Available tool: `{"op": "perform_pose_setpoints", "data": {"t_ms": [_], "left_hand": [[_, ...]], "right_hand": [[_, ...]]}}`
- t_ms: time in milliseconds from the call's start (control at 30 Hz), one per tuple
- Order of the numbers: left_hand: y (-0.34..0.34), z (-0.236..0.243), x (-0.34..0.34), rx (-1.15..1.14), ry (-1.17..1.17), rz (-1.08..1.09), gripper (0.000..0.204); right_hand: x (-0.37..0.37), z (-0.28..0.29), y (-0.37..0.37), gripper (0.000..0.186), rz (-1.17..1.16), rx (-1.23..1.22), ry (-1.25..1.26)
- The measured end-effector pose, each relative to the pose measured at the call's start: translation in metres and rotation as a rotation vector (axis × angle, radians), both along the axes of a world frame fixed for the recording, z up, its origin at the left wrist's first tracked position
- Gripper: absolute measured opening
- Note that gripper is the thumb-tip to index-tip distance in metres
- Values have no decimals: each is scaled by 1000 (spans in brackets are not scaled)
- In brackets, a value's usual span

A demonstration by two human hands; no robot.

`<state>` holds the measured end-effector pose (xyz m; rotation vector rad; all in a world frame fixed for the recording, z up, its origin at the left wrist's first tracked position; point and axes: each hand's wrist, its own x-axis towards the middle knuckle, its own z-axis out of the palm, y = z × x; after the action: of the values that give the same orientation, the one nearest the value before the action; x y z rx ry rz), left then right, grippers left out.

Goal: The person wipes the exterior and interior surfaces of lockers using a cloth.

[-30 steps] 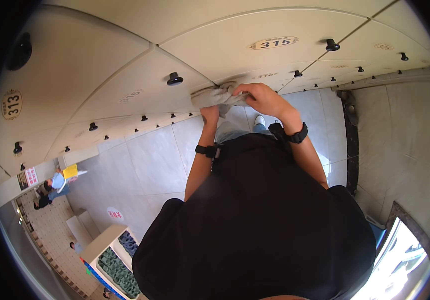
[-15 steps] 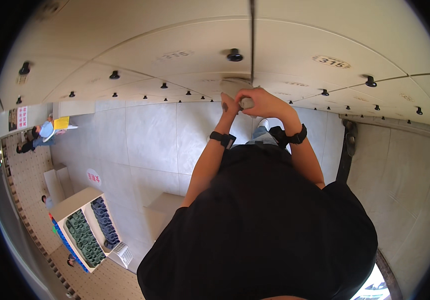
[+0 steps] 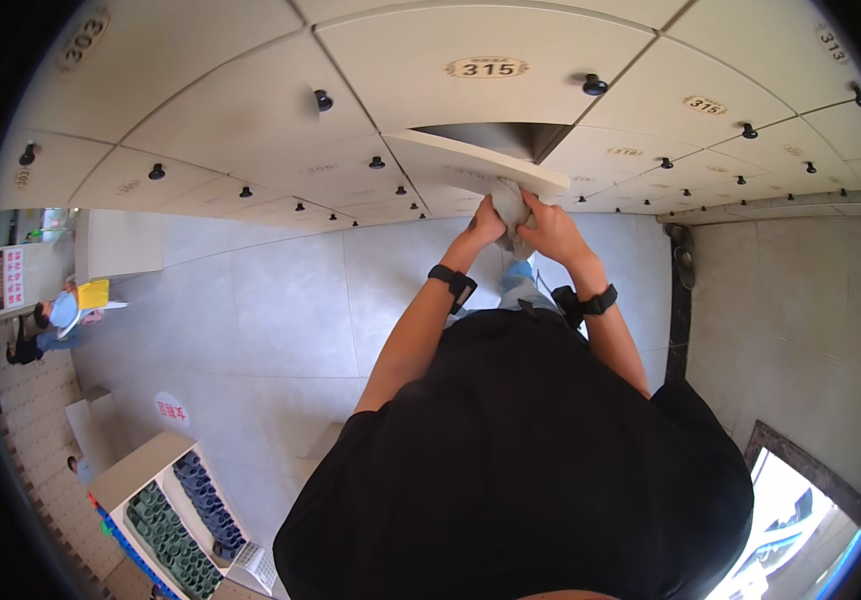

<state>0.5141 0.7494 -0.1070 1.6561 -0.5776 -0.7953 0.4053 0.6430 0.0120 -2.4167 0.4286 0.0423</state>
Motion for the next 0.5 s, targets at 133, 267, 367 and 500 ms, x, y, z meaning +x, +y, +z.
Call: {"op": "perform_pose_setpoints", "data": {"t_ms": [133, 267, 367, 500], "left_hand": [[65, -19, -3, -167, 130, -118, 53], [132, -10, -7, -216, 395, -233, 53], [199, -25, 3, -263, 205, -311, 42], [265, 24, 22, -310, 171, -290, 33]], "right_hand": [[-2, -16, 52, 66, 154, 71, -180], [-21, -5, 127, 67, 207, -54, -23], [-19, 19, 186, 65, 451, -133, 275], [-4, 65, 223, 46, 794, -221, 88]]}}
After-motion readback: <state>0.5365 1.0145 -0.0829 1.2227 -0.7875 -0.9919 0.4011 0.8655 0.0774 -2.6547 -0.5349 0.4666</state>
